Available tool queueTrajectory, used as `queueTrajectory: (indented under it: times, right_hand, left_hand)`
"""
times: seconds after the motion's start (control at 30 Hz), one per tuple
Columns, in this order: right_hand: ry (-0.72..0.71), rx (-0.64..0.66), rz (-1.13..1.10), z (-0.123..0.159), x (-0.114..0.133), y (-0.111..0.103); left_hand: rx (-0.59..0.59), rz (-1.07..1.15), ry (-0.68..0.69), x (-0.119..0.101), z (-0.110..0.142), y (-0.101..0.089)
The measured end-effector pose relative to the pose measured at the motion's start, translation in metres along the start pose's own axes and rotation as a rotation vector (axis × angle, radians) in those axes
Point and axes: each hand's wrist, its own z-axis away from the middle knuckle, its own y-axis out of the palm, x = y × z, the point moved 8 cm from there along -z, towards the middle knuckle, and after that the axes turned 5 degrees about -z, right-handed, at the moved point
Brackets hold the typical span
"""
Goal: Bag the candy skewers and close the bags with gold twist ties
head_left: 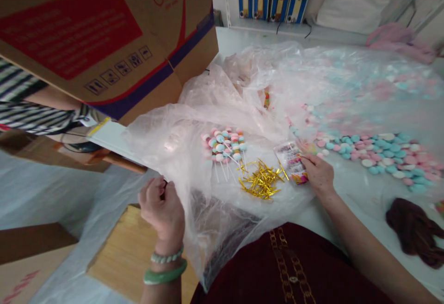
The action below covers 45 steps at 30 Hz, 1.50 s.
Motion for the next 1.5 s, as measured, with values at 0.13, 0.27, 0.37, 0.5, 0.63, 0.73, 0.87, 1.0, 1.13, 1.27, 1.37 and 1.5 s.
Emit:
queueTrajectory:
  times: [0.13,0.27,0.37,0.5,0.63,0.73,0.87,1.0,1.13,1.27,1.37,1.5]
  right_hand:
    - [-0.089,-0.138,-0.113,0.002,0.007,-0.023]
    - [0.145,-0.013,-0.581,0.022,0.020,-0.012]
    - [0.211,0.315,-0.785,0.046,0.059,0.023]
    - [0.011,0.418,-0.541,0.059,0.111,0.043]
    - [-0.326,0.486,-0.202,0.065,0.157,0.061]
    - [-0.475,0.589,-0.100,0.068,0.176,0.081]
    - [-0.302,0.544,0.053,0.044,0.165,0.103]
    - [-0.302,0.510,0.389,0.029,0.167,0.125]
    - [-0.267,0.554,0.537,0.019,0.167,0.128]
    - [-0.250,0.373,0.582,-0.002,0.147,0.092]
    - [-0.223,0.379,0.566,-0.006,0.119,0.077]
    - [-0.162,0.487,0.310,0.003,0.097,0.079]
  left_hand:
    - [0.219,0.270,0.152,-0.096,0.030,0.017]
    - [1.001,0.783,-0.220,-0.158,0.095,0.091]
    - [1.425,1.119,-0.619,-0.186,0.143,0.121]
    - [1.224,1.256,-0.859,-0.174,0.138,0.131]
    - [1.061,1.326,-0.988,-0.145,0.121,0.127]
    - [0.980,1.311,-1.028,-0.120,0.108,0.125]
    - [0.920,1.271,-1.116,-0.091,0.097,0.123]
    - [0.995,1.364,-1.201,-0.093,0.095,0.121]
    - [1.106,1.371,-1.292,-0.098,0.105,0.118]
    - [1.083,1.393,-1.240,-0.092,0.106,0.114]
    - [1.105,1.423,-1.187,-0.095,0.105,0.114]
    - [1.243,1.426,-1.142,-0.115,0.111,0.117]
